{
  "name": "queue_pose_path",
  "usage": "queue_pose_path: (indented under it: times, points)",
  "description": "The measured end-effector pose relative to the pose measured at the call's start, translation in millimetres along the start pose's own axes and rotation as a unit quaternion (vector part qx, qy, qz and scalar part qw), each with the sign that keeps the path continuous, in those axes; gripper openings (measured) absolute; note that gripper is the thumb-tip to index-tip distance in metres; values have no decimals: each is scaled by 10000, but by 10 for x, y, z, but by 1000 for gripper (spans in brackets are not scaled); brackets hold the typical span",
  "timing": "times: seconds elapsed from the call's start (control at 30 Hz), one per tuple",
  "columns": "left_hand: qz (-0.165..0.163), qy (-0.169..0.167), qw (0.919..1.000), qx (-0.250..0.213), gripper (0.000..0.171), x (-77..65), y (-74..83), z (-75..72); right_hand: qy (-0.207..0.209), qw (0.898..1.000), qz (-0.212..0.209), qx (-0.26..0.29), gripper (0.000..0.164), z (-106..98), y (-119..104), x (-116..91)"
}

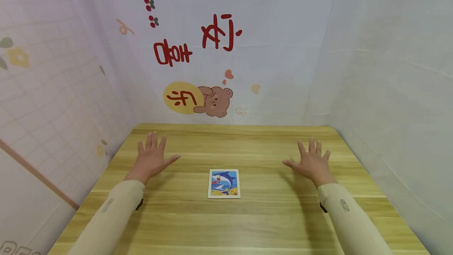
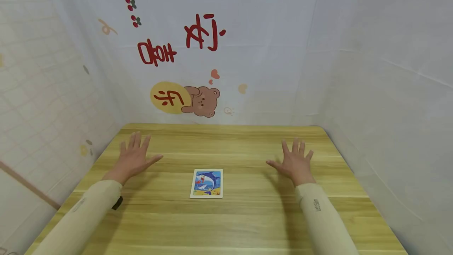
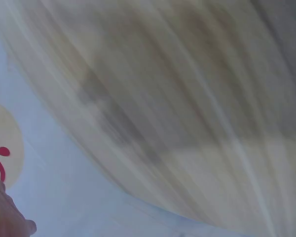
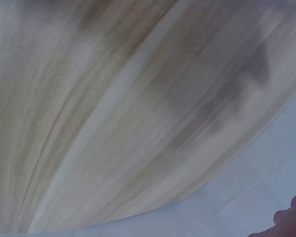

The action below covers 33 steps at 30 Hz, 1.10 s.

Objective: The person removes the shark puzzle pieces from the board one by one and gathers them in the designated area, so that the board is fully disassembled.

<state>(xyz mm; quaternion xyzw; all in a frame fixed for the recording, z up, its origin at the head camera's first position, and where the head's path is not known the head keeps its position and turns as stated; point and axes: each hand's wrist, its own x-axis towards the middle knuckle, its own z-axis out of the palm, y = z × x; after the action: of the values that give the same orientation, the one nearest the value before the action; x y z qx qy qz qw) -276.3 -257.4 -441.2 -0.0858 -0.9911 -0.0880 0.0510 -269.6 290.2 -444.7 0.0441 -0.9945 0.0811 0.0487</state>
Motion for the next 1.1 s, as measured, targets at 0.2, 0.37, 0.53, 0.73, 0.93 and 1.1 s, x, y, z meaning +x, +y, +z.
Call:
queue_pose_path:
  times: [0.2, 0.37, 0.53, 0.73, 0.93, 1.1]
  points:
    - [49, 18, 9996, -275, 102, 109, 244, 11, 2, 9998, -81, 167, 104, -25, -104, 84]
    - [173, 17, 9978, -645, 101, 170, 495, 64, -32, 9993, -97, 350, 101, -34, -241, 132]
    - [202, -174, 9937, -1091, 99, 178, 732, 141, -157, 9979, -95, 628, 99, 1, -412, 165]
    - [166, -185, 9852, -1693, 91, 170, 1001, 182, -315, 9938, -18, 1067, 95, 35, -633, 189]
    - [68, -261, 9770, -2117, 84, 158, 1212, 249, -400, 9893, -18, 1405, 90, 56, -846, 214]
    - [153, -216, 9707, -2387, 77, 135, 1333, 374, -354, 9804, -74, 1935, 81, 131, -1029, 219]
